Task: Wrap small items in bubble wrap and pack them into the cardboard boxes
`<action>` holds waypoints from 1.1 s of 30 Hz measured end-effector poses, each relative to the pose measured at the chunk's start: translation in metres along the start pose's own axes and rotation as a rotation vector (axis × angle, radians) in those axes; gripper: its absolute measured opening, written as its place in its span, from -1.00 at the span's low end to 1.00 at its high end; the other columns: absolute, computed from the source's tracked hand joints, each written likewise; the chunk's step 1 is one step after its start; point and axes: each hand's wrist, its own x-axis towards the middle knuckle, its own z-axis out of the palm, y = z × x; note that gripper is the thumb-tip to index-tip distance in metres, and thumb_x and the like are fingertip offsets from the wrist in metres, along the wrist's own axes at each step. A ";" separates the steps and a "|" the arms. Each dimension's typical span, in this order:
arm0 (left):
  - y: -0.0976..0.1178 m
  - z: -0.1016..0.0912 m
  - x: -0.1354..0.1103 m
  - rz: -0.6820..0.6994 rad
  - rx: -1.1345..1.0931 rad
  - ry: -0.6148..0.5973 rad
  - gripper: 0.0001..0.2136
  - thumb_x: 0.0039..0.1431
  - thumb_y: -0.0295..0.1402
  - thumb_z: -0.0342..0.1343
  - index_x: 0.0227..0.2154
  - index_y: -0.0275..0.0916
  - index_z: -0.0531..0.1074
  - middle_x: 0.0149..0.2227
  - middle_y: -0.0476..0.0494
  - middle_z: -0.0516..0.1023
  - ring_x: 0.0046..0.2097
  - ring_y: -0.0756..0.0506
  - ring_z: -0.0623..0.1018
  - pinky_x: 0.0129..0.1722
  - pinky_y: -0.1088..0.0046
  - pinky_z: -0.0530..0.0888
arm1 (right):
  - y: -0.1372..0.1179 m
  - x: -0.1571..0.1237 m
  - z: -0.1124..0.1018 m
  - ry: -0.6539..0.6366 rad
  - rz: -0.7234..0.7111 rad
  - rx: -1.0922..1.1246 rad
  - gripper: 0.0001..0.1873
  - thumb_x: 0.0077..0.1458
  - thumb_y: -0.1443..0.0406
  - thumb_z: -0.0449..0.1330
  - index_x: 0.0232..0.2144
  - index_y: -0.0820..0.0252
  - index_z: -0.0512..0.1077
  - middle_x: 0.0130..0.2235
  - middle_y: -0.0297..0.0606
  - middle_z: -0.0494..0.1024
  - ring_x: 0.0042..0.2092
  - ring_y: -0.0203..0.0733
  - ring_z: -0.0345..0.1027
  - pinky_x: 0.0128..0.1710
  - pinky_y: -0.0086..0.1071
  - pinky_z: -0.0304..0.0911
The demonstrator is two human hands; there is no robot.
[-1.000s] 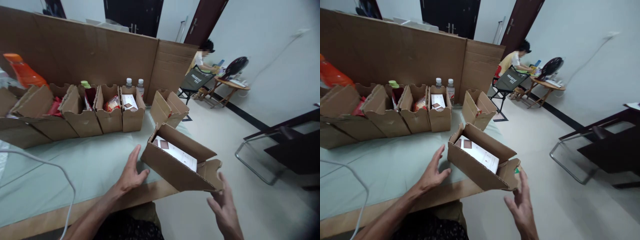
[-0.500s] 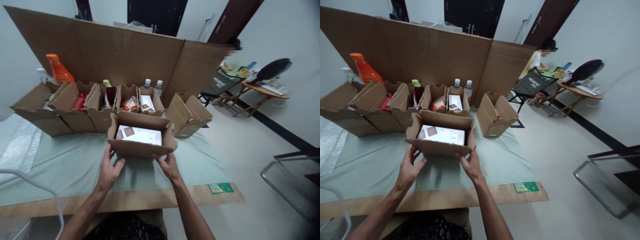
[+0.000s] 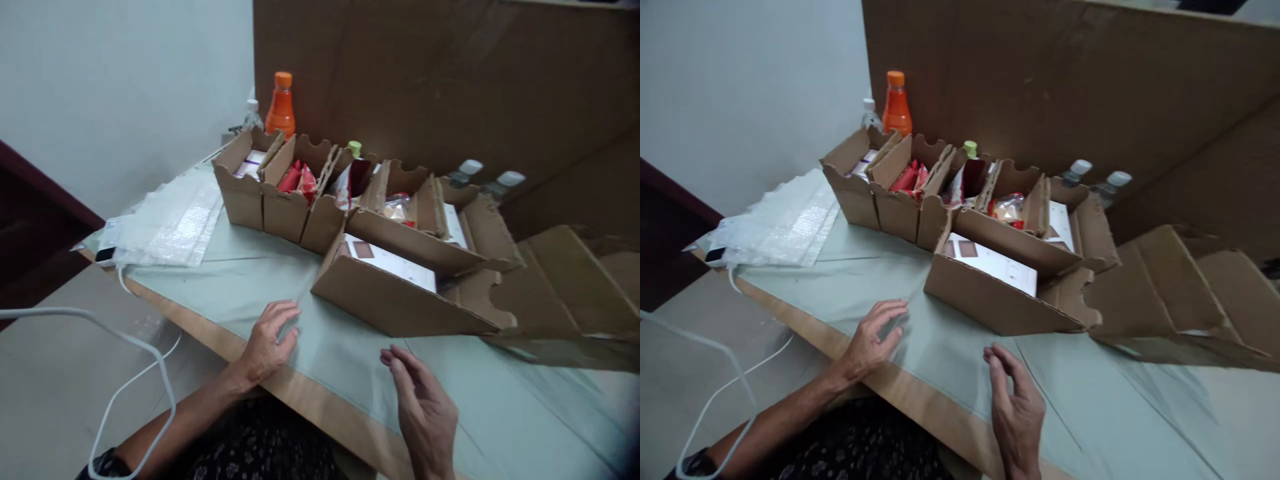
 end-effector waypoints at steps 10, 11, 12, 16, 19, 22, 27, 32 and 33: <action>-0.013 0.000 -0.014 -0.061 -0.179 0.006 -0.59 0.06 -0.59 0.10 -0.01 -0.20 0.50 0.04 -0.26 0.58 0.10 -0.26 0.52 0.10 0.08 0.50 | -0.176 0.073 0.182 -0.735 -0.914 0.084 -0.77 0.33 0.42 0.10 -0.14 0.15 0.56 -0.18 -0.22 0.68 -0.14 -0.19 0.56 -0.10 -0.36 0.42; -0.012 0.000 -0.014 -0.067 -0.180 0.013 -0.59 0.04 -0.60 0.10 -0.03 -0.22 0.51 0.04 -0.27 0.58 0.10 -0.27 0.52 0.11 0.07 0.49 | -0.189 0.080 0.207 -0.764 -0.955 0.038 -0.76 0.33 0.42 0.10 -0.13 0.16 0.56 -0.16 -0.21 0.68 -0.12 -0.17 0.55 -0.09 -0.34 0.41; -0.012 0.000 -0.014 -0.065 -0.179 0.018 -0.59 0.03 -0.61 0.10 -0.04 -0.23 0.51 0.04 -0.29 0.58 0.11 -0.27 0.52 0.12 0.06 0.48 | -0.200 0.086 0.231 -0.783 -0.998 -0.022 -0.75 0.33 0.43 0.10 -0.11 0.16 0.56 -0.11 -0.19 0.68 -0.09 -0.15 0.53 -0.07 -0.31 0.40; -0.014 0.001 -0.013 -0.027 -0.214 0.035 -0.58 0.01 -0.60 0.11 -0.03 -0.23 0.49 -0.03 -0.32 0.58 0.11 -0.31 0.51 0.10 0.03 0.49 | -0.238 0.107 0.324 -0.824 -1.231 -0.330 -0.70 0.29 0.51 0.06 -0.07 0.25 0.54 0.24 -0.02 0.47 0.22 0.06 0.33 0.02 -0.11 0.34; -0.022 0.007 -0.015 -0.030 -0.269 0.028 -0.56 -0.01 -0.57 0.14 -0.01 -0.19 0.48 -0.05 -0.33 0.58 0.08 -0.33 0.52 0.06 -0.02 0.50 | -0.257 0.115 0.379 -0.866 -1.363 -0.486 -0.71 0.31 0.54 0.02 -0.07 0.34 0.50 0.38 0.04 0.26 0.39 0.16 0.08 0.07 -0.01 0.29; -0.034 0.017 -0.018 0.001 -0.334 0.032 -0.54 -0.01 -0.54 0.15 0.00 -0.15 0.49 -0.07 -0.33 0.59 0.04 -0.34 0.54 0.04 -0.03 0.51 | -0.267 0.116 0.412 -0.932 -1.411 -0.525 -0.73 0.35 0.51 0.00 -0.09 0.34 0.48 0.33 0.06 0.34 0.38 0.13 0.10 0.09 -0.01 0.27; -0.038 0.023 -0.022 -0.062 -0.446 0.057 -0.54 -0.03 -0.56 0.16 -0.03 -0.10 0.53 -0.04 -0.30 0.60 0.04 -0.33 0.54 0.00 0.02 0.51 | -0.270 0.116 0.403 -0.880 -1.413 -0.420 -0.58 0.32 0.53 -0.05 0.16 0.31 0.35 0.33 0.01 0.34 0.39 0.06 0.09 0.15 -0.03 0.24; -0.027 -0.004 -0.007 -0.472 -1.022 0.242 -0.54 0.06 -0.26 0.25 0.07 -0.14 0.48 0.01 -0.28 0.56 0.06 -0.31 0.54 0.14 0.01 0.43 | -0.252 0.106 0.312 -0.742 -1.314 -0.059 -0.55 0.32 0.49 -0.04 0.18 0.20 0.37 0.25 -0.06 0.46 0.37 -0.02 0.16 0.18 -0.06 0.25; -0.026 -0.014 -0.001 -0.565 -1.208 0.299 -0.51 0.08 -0.13 0.24 0.08 -0.16 0.45 0.00 -0.27 0.56 0.06 -0.30 0.55 0.14 0.01 0.43 | -0.244 0.101 0.289 -0.718 -1.256 0.027 -0.61 0.34 0.45 0.00 0.13 0.16 0.41 0.19 -0.09 0.53 0.33 -0.03 0.24 0.18 -0.07 0.26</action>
